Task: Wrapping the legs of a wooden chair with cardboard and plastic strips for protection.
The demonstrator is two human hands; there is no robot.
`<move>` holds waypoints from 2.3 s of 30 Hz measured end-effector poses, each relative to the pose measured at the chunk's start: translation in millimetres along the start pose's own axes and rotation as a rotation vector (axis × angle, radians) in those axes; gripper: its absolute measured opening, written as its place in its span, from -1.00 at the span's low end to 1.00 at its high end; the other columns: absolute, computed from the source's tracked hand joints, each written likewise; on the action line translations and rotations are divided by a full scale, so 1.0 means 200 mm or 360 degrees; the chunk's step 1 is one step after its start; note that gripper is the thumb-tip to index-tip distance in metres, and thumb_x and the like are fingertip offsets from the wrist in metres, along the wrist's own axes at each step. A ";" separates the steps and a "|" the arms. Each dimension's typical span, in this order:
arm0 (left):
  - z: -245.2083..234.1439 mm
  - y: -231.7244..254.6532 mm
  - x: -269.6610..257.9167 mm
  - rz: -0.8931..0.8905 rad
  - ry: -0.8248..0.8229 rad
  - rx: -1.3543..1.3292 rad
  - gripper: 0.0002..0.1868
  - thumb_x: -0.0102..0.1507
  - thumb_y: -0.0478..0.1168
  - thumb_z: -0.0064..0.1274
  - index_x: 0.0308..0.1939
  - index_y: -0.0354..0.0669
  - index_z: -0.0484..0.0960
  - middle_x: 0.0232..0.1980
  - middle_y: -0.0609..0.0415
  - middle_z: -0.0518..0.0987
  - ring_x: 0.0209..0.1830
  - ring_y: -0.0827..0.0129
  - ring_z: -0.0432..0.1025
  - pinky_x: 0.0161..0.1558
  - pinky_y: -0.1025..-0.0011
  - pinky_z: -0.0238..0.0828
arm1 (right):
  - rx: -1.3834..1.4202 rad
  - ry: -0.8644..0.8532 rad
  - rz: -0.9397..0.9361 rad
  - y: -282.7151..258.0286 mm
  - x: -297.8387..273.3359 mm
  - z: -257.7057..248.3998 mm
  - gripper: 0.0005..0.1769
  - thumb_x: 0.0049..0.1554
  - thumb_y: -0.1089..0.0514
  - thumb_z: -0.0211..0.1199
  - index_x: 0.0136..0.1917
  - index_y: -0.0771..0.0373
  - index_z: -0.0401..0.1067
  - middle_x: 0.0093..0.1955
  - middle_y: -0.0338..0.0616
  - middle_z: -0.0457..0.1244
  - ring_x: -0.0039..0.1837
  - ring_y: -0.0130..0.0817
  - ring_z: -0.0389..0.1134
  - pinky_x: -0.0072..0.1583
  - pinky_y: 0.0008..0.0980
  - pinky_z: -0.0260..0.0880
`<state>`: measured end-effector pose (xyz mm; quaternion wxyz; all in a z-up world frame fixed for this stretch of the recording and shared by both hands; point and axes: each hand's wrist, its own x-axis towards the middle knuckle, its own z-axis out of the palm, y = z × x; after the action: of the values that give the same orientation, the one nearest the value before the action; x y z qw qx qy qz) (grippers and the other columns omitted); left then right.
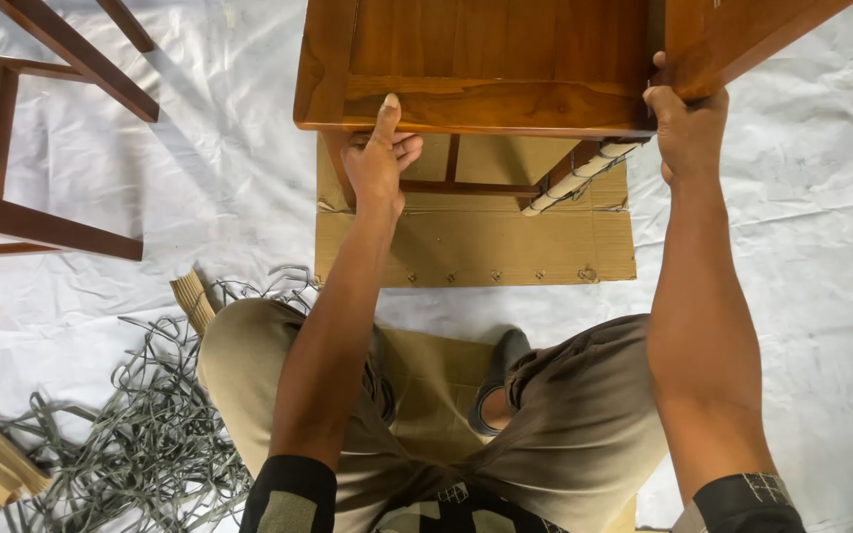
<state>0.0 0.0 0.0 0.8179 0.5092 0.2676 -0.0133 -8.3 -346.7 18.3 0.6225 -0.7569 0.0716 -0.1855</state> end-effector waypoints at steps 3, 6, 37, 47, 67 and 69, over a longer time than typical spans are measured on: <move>0.00 -0.02 0.01 0.0041 0.0004 -0.0058 -0.38 0.04 0.04 0.27 -0.12 -0.54 0.65 -0.40 -0.15 0.59 -0.48 0.30 0.55 -0.24 0.41 0.69 | 0.0018 0.0002 -0.0002 0.03 0.02 -0.01 -0.57 0.12 0.41 0.14 0.26 0.22 0.37 0.20 -0.26 0.40 -0.01 -0.55 0.29 0.12 -0.55 0.35; -0.01 0.00 -0.01 0.0039 0.0006 -0.0021 -0.35 0.05 0.05 0.25 -0.08 -0.56 0.62 -0.33 -0.15 0.62 -0.46 0.32 0.55 -0.19 0.42 0.70 | -0.0028 -0.0006 0.0013 -0.01 0.01 0.00 -0.58 0.12 0.40 0.15 0.25 0.21 0.37 0.19 -0.26 0.41 0.01 -0.54 0.32 0.15 -0.53 0.38; -0.36 -0.48 -0.16 0.0322 -0.0185 0.0166 -0.82 0.25 -0.14 0.27 -0.26 -0.17 0.70 -0.38 0.01 0.69 -0.45 0.59 0.52 -0.29 0.59 0.63 | -0.0455 0.0690 0.0067 0.35 -0.79 0.45 -0.43 0.35 0.28 0.13 0.58 0.24 0.08 0.52 0.12 0.13 0.52 -0.07 0.26 0.48 -0.07 0.37; -0.80 -0.83 -0.14 0.0391 -0.0097 0.1346 -0.66 0.21 0.15 0.17 -0.30 -0.01 0.70 -0.38 0.00 0.67 -0.29 -0.01 0.60 -0.16 0.10 0.53 | -0.0439 0.0015 0.0306 0.83 -1.23 0.92 -0.63 0.18 0.13 0.06 0.25 0.16 0.41 0.11 -0.11 0.37 -0.02 -0.29 0.34 0.02 -0.30 0.41; -1.57 -1.11 -0.23 -0.0085 0.0440 0.1548 -0.65 0.33 0.00 -0.03 0.02 -0.03 0.75 0.00 -0.08 0.71 0.07 -0.14 0.57 0.04 -0.07 0.52 | -0.0885 -0.1437 0.0434 0.90 -1.70 1.61 -0.63 0.20 -0.09 0.20 0.26 -0.10 0.54 0.17 -0.10 0.43 0.27 -0.02 0.42 0.31 -0.05 0.40; -1.62 -1.10 -0.25 -0.0136 0.0509 0.1554 -0.66 0.33 -0.04 -0.05 0.02 -0.05 0.74 -0.01 -0.14 0.70 0.07 -0.18 0.56 0.07 -0.10 0.51 | -0.0939 -0.1576 0.0356 0.93 -1.73 1.68 -0.67 0.21 -0.09 0.18 0.23 -0.19 0.55 0.17 -0.18 0.43 0.26 -0.13 0.43 0.31 -0.13 0.41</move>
<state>-244.3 153.2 -269.0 0.4325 0.8159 0.3724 -0.0921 -179.5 37.8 -279.5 0.3607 -0.8825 -0.0997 0.2849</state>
